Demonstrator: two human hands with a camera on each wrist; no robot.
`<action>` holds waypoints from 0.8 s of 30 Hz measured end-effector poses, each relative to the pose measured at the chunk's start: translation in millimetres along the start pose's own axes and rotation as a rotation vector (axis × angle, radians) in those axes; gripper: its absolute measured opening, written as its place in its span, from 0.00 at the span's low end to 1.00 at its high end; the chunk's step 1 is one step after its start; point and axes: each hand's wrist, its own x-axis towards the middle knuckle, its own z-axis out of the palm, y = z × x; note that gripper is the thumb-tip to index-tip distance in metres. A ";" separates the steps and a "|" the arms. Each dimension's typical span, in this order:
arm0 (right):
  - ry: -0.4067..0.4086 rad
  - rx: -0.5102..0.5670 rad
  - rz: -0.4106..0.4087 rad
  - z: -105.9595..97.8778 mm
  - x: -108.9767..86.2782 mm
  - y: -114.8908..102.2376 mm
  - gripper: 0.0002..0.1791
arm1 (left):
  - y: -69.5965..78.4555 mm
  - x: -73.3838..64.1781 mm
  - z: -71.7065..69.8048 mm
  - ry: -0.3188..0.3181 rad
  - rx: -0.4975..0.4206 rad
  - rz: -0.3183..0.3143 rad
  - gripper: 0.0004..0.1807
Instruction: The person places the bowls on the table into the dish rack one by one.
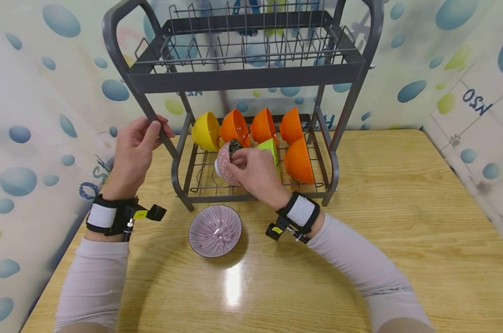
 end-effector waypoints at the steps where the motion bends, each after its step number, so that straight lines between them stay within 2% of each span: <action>1: 0.008 0.002 -0.001 -3.9 -0.5 -0.2 0.16 | 0.0 0.0 0.0 0.001 0.000 -0.002 0.15; 6: 0.065 0.028 -0.012 -29.6 -5.8 -0.4 0.16 | 0.0 0.1 0.3 0.001 -0.008 -0.002 0.15; 10: 0.144 0.038 -0.048 -51.7 -15.4 5.3 0.15 | -0.3 0.1 0.3 -0.001 -0.022 0.000 0.14; 13: 0.209 0.005 -0.070 -65.6 -24.9 12.6 0.15 | -0.4 0.2 -0.4 0.005 -0.028 -0.001 0.14; 19: 0.269 0.004 -0.045 -88.4 -46.8 29.3 0.15 | -0.8 0.3 -0.9 0.012 -0.042 0.000 0.14; 24: 0.409 -0.056 0.022 -108.0 -64.3 50.8 0.17 | -0.6 0.1 0.4 0.005 -0.034 -0.003 0.14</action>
